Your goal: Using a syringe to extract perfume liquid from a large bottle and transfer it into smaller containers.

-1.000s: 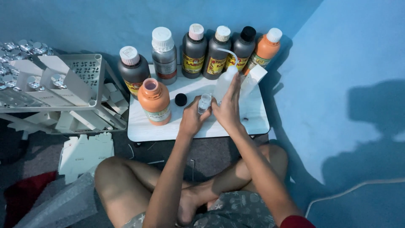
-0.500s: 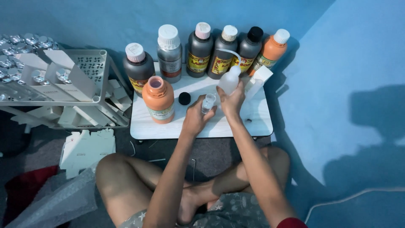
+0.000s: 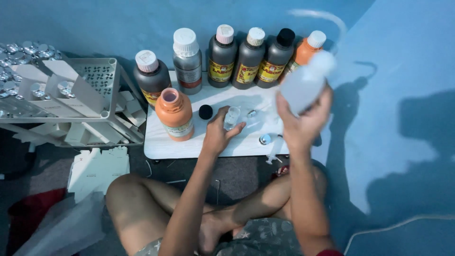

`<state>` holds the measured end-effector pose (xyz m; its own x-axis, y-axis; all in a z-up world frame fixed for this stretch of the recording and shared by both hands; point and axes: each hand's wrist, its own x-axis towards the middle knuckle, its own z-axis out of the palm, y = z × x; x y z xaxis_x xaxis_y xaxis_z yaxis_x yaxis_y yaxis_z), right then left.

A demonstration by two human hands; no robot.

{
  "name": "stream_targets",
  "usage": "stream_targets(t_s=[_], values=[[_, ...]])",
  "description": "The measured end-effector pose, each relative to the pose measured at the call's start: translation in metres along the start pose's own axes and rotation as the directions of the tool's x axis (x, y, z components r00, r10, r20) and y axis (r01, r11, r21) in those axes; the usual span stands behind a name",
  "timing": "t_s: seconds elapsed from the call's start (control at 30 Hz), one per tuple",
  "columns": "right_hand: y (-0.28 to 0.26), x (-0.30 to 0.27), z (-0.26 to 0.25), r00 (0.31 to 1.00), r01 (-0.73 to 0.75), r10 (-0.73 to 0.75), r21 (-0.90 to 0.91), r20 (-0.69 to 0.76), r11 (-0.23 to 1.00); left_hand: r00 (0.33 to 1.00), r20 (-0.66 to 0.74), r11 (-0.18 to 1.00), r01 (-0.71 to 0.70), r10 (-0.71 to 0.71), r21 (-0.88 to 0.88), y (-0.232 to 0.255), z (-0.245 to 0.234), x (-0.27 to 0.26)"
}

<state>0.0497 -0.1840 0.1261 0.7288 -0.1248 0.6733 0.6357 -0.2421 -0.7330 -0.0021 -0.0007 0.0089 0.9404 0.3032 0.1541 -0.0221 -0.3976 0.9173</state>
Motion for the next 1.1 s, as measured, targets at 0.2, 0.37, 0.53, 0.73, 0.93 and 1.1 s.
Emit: stream_targets(t_s=[0.2,0.37,0.53,0.73,0.93,1.1], values=[[0.059,-0.032,-0.072,0.992,0.006,-0.005,0.005,-0.128,1.000,0.968,-0.201,0.959,-0.192,0.150,-0.207,0.017,-0.005,-0.008],[0.126,-0.055,-0.104,0.979,-0.032,0.018,-0.066,-0.205,0.997,0.909,-0.244,0.931,-0.361,0.338,-0.055,0.022,-0.012,-0.005],[0.139,-0.055,-0.103,0.982,-0.019,0.005,-0.072,-0.186,0.997,0.895,-0.288,0.935,-0.355,0.341,0.007,0.034,-0.017,-0.003],[0.150,-0.057,-0.105,0.987,-0.058,0.046,-0.069,-0.157,0.996,0.834,-0.397,0.917,-0.394,0.383,0.058,0.064,-0.015,0.008],[0.155,-0.057,-0.114,0.984,-0.134,0.124,-0.077,-0.126,0.988,0.849,-0.377,0.891,-0.440,0.370,-0.116,0.124,0.019,0.030],[0.161,-0.059,-0.120,0.983,-0.141,0.129,-0.089,-0.128,0.986,0.900,-0.269,0.900,-0.398,0.344,-0.180,0.139,0.053,0.050]])
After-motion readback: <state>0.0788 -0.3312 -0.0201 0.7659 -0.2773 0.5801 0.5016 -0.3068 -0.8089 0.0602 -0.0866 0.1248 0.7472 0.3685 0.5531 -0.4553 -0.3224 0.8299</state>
